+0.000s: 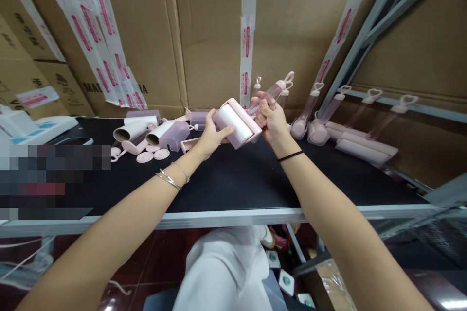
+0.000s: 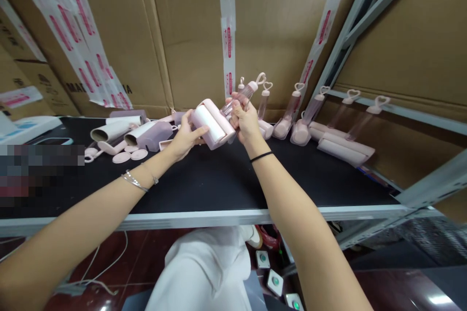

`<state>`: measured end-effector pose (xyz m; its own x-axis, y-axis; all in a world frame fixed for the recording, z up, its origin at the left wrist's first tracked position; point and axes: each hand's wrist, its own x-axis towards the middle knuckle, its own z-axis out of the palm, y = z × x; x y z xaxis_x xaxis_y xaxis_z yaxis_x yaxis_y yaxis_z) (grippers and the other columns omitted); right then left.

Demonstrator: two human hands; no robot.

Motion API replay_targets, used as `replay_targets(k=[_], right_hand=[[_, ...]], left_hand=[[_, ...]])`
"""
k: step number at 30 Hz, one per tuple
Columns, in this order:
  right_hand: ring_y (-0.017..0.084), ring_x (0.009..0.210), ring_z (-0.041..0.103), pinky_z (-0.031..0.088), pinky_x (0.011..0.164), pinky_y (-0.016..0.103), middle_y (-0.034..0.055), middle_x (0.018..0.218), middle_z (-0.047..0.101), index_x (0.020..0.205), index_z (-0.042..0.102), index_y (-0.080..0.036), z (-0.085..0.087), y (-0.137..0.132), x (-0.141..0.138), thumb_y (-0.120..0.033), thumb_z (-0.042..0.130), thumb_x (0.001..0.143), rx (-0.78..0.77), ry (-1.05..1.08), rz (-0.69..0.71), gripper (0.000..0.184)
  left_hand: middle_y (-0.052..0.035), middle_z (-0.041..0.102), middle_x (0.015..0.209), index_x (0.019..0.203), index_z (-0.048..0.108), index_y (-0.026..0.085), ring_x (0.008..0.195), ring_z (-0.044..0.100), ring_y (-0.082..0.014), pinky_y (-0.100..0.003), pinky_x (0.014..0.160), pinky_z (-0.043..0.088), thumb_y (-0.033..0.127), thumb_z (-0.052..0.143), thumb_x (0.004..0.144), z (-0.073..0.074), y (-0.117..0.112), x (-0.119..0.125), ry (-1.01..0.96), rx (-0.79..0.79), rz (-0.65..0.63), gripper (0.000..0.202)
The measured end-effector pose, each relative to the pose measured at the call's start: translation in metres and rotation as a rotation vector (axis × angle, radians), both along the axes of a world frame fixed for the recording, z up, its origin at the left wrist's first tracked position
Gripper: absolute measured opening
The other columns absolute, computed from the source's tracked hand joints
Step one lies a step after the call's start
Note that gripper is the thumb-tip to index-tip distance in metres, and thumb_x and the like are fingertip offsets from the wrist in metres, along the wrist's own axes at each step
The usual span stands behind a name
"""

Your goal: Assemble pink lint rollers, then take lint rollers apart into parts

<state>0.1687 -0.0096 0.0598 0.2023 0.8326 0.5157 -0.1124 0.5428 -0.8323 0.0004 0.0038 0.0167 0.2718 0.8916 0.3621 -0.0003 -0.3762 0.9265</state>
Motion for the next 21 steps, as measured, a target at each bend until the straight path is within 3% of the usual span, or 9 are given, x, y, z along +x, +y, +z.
replay_targets(k=[4,7,11,13,15,19,21], right_hand=[[0.003,0.039,0.022,0.023,0.038,0.020,-0.0035,0.098,0.066,0.099,0.052,-0.024,0.000,0.003,0.005,-0.046,0.058,0.083,-0.032,0.060,-0.004,0.027],[0.003,0.040,0.022,0.023,0.038,0.021,-0.0033,0.102,0.066,0.095,0.053,-0.024,0.000,0.007,0.008,-0.038,0.053,0.087,-0.031,0.180,0.007,0.017],[0.003,0.039,0.020,0.022,0.037,0.021,-0.0047,0.087,0.065,0.085,0.051,-0.022,-0.005,0.015,0.011,-0.038,0.060,0.084,-0.050,0.336,0.047,0.019],[0.003,0.039,0.020,0.022,0.036,0.020,-0.0057,0.080,0.063,0.082,0.049,-0.022,-0.007,0.019,0.014,-0.039,0.061,0.084,-0.078,0.392,0.032,0.021],[0.003,0.038,0.021,0.025,0.036,0.019,-0.0065,0.073,0.060,0.081,0.049,-0.021,-0.007,0.022,0.017,-0.040,0.058,0.088,-0.098,0.419,0.019,0.022],[0.006,0.035,0.023,0.031,0.036,0.019,-0.0103,0.048,0.036,0.082,0.052,-0.021,-0.005,0.019,0.018,-0.046,0.050,0.093,-0.151,0.392,0.094,0.028],[0.006,0.033,0.018,0.028,0.034,0.017,-0.0117,0.042,0.023,0.081,0.054,-0.019,-0.005,0.014,0.011,-0.040,0.041,0.097,-0.246,0.393,0.175,0.030]], left_hand=[[-0.0138,0.042,0.140,0.136,0.016,0.030,0.119,0.056,-0.0247,-0.036,0.079,0.060,0.029,0.060,0.083,0.001,0.003,-0.001,-0.014,-0.011,-0.011,0.069],[-0.0157,0.040,0.140,0.135,0.018,0.027,0.118,0.056,-0.0257,-0.041,0.084,0.059,0.028,0.060,0.082,-0.002,0.009,-0.004,0.066,0.012,0.037,0.068],[-0.0197,0.026,0.147,0.137,0.019,0.023,0.134,0.040,-0.0326,-0.053,0.107,0.042,0.024,0.069,0.075,-0.010,0.013,-0.008,0.296,0.219,0.283,0.080],[-0.0195,0.024,0.146,0.137,0.023,0.020,0.141,0.028,-0.0337,-0.054,0.116,0.027,0.022,0.070,0.074,-0.011,0.012,-0.009,0.382,0.356,0.401,0.079],[-0.0178,0.028,0.143,0.135,0.029,0.019,0.141,0.028,-0.0321,-0.052,0.118,0.023,0.021,0.067,0.076,-0.009,0.010,-0.011,0.414,0.428,0.454,0.070],[-0.0171,0.042,0.134,0.130,0.037,0.015,0.130,0.043,-0.0278,-0.047,0.112,0.033,0.020,0.060,0.080,-0.005,0.007,-0.012,0.454,0.420,0.390,0.055],[-0.0185,0.046,0.133,0.129,0.039,0.013,0.128,0.045,-0.0297,-0.050,0.111,0.034,0.023,0.063,0.078,-0.006,0.008,-0.012,0.480,0.461,0.312,0.058]])
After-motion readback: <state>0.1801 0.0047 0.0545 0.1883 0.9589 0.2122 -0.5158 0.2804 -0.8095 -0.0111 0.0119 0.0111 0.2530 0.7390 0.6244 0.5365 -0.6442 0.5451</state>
